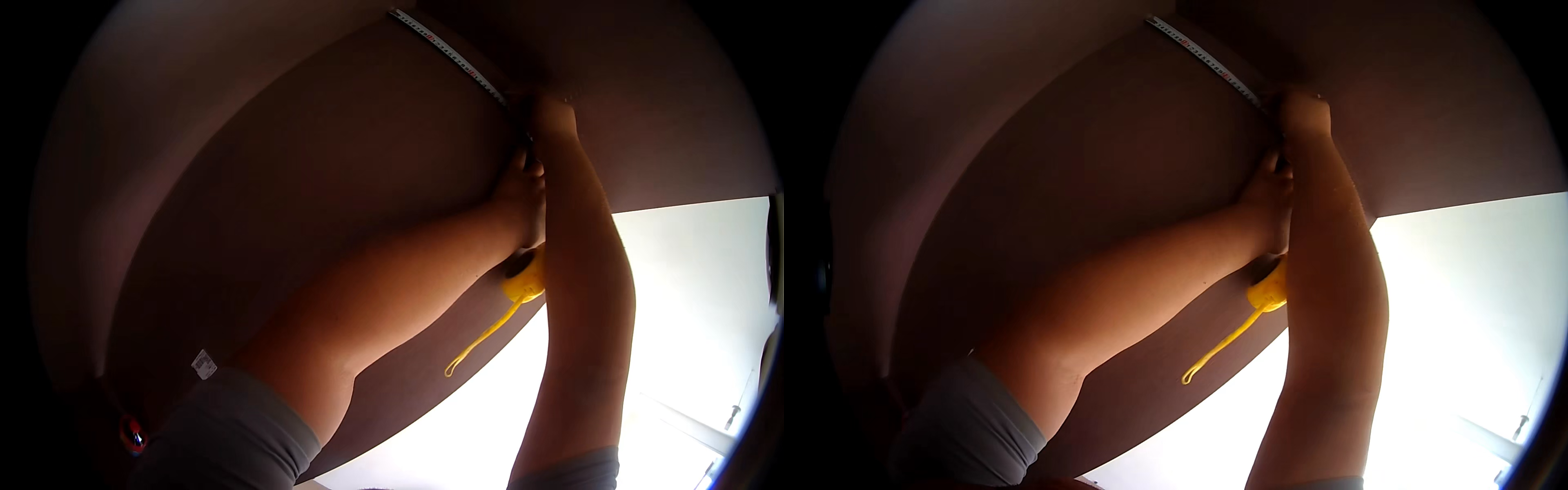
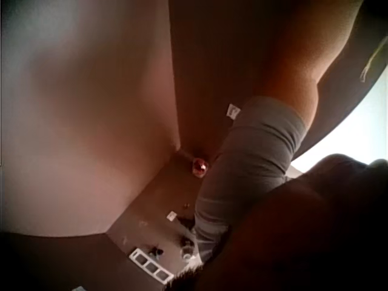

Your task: The person handles a metal pole, unpacks hinges from a bag, and uses a tape measure and pencil to mark dimensions on the interior panels of a wooden cabinet.

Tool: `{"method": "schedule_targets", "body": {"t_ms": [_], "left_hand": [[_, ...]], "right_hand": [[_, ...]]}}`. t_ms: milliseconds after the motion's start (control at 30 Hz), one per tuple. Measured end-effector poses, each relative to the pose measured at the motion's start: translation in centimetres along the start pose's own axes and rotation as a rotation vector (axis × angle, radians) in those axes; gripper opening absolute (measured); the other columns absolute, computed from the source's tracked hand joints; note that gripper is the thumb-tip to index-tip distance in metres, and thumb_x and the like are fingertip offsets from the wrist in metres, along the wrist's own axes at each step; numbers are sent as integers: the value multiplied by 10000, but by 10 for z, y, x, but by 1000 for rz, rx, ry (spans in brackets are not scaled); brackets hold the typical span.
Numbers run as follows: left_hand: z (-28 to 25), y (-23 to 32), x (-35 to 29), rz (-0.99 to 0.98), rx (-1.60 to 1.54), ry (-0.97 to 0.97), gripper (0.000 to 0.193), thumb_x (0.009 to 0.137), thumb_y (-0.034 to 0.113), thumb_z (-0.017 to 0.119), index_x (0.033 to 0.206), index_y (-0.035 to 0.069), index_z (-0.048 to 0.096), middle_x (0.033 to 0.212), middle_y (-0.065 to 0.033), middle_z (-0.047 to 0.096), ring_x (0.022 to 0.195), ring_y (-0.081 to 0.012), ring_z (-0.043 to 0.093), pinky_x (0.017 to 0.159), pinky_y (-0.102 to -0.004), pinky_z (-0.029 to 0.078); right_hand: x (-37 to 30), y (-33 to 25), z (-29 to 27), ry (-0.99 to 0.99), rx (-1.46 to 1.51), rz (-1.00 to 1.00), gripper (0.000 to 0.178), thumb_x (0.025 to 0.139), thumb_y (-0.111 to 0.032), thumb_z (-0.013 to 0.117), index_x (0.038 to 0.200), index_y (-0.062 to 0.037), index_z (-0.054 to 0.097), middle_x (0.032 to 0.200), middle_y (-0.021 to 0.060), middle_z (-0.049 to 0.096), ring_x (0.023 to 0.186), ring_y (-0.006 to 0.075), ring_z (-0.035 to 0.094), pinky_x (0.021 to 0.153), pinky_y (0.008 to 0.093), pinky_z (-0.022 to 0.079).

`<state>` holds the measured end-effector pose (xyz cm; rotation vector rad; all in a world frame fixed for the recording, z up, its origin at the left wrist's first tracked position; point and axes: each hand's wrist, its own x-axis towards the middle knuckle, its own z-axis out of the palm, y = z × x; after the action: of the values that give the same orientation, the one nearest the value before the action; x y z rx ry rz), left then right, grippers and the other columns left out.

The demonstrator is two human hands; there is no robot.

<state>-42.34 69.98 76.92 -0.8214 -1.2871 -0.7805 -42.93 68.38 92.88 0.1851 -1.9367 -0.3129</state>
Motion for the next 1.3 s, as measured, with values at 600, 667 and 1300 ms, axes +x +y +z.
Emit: {"method": "schedule_targets", "body": {"t_ms": [600,667,1300], "left_hand": [[-19,-5,-8,14,-97,-49,762,841,517,611,1516,183,491,1618,-104,385,1532,-337,241,1201,-627,121],[-17,2,-15,0,-77,-1,770,835,523,619,1514,185,492,1612,-109,394,1532,-345,241,1201,-627,118],[-4,-2,-2,-37,-107,-32,579,949,409,479,1474,173,547,1576,-52,464,1522,-310,271,1214,-601,89]], "right_hand": [[3,-10,-6,-40,-989,-465,257,991,-287,545,1174,-266,724,1250,117,685,1104,295,691,911,406,560],[-6,-11,-7,-25,-985,-504,256,991,-299,542,1165,-265,727,1253,113,687,1097,297,694,924,401,555],[21,22,9,-76,-465,-187,270,951,-245,603,1193,-283,715,1229,12,702,1116,218,689,902,375,580]]}}
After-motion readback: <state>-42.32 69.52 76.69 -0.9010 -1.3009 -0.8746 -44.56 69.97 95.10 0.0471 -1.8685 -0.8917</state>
